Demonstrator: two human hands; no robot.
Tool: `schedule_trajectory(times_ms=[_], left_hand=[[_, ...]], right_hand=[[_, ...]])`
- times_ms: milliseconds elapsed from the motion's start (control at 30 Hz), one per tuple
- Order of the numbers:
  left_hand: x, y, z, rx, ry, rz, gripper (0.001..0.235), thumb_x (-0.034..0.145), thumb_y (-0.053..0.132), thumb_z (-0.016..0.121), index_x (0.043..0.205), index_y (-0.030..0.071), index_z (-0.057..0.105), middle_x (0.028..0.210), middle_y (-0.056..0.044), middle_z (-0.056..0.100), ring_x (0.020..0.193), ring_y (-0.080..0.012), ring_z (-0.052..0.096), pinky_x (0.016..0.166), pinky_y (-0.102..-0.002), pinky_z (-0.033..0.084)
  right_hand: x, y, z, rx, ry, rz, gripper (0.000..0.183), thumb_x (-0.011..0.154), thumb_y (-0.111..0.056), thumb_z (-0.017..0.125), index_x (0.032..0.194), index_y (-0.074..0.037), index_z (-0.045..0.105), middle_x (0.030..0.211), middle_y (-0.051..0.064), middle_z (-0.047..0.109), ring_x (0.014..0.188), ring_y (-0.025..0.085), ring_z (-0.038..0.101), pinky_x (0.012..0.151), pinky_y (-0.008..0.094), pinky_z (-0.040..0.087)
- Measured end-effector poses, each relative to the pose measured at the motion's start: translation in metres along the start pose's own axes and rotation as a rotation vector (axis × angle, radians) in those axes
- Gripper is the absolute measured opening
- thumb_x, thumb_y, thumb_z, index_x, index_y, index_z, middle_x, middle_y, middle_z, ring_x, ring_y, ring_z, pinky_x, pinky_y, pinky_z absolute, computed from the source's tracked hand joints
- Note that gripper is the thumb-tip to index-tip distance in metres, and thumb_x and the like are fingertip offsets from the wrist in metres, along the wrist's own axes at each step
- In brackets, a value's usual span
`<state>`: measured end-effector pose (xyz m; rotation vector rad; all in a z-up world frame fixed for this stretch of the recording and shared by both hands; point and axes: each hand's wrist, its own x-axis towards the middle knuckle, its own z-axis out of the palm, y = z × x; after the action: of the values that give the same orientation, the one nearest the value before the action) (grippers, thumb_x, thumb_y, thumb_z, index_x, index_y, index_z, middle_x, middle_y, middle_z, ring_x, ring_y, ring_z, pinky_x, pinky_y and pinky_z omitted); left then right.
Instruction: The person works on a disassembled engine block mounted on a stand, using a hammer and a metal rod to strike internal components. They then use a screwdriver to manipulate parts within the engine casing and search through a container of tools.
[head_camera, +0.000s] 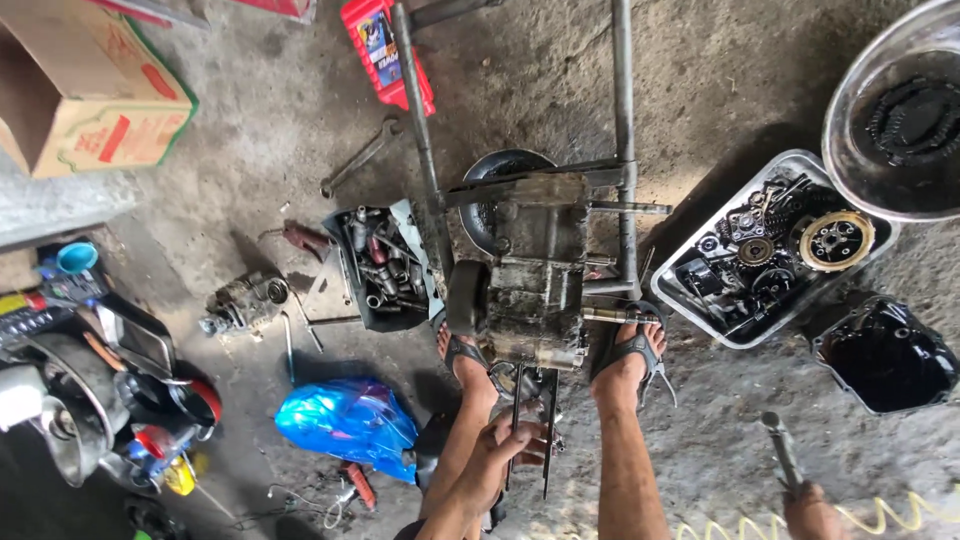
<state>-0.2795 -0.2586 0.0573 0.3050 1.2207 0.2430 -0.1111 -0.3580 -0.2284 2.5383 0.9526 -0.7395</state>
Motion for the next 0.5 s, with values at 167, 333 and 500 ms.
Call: schedule_trajectory(times_ms=[167, 333, 500], left_hand=[[0.020, -0.023, -0.023, 0.051, -0.114, -0.109, 0.059, 0.093, 0.034, 0.074, 0.139, 0.003, 0.054, 0.114, -0.012, 0.071, 0.106, -0.0257, 0.071, 0.087, -0.041, 0.057], [0.032, -0.022, -0.028, -0.143, -0.517, -0.122, 0.072, 0.088, 0.046, 0.079, 0.140, 0.000, 0.056, 0.121, -0.015, 0.073, 0.112, -0.0297, 0.072, 0.100, -0.044, 0.057], [0.053, -0.029, -0.020, -0.308, -0.604, -0.135, 0.078, 0.083, 0.048, 0.081, 0.143, 0.004, 0.055, 0.117, -0.013, 0.073, 0.110, -0.0307, 0.072, 0.104, -0.050, 0.055]], right_hand=[[0.000, -0.014, -0.017, -0.031, -0.115, 0.027, 0.055, 0.105, -0.023, 0.033, 0.159, -0.008, 0.034, 0.170, 0.016, 0.027, 0.158, 0.031, 0.023, 0.129, 0.039, 0.016], [0.022, 0.106, 0.109, -0.128, 0.052, -0.148, 0.048, 0.098, -0.027, 0.045, 0.142, -0.010, 0.043, 0.151, 0.013, 0.041, 0.140, 0.024, 0.039, 0.116, 0.030, 0.031], [-0.053, 0.090, -0.279, 0.566, 0.201, -0.280, 0.027, 0.097, -0.013, 0.066, 0.122, -0.003, 0.062, 0.113, 0.019, 0.062, 0.103, 0.035, 0.063, 0.087, 0.046, 0.053]])
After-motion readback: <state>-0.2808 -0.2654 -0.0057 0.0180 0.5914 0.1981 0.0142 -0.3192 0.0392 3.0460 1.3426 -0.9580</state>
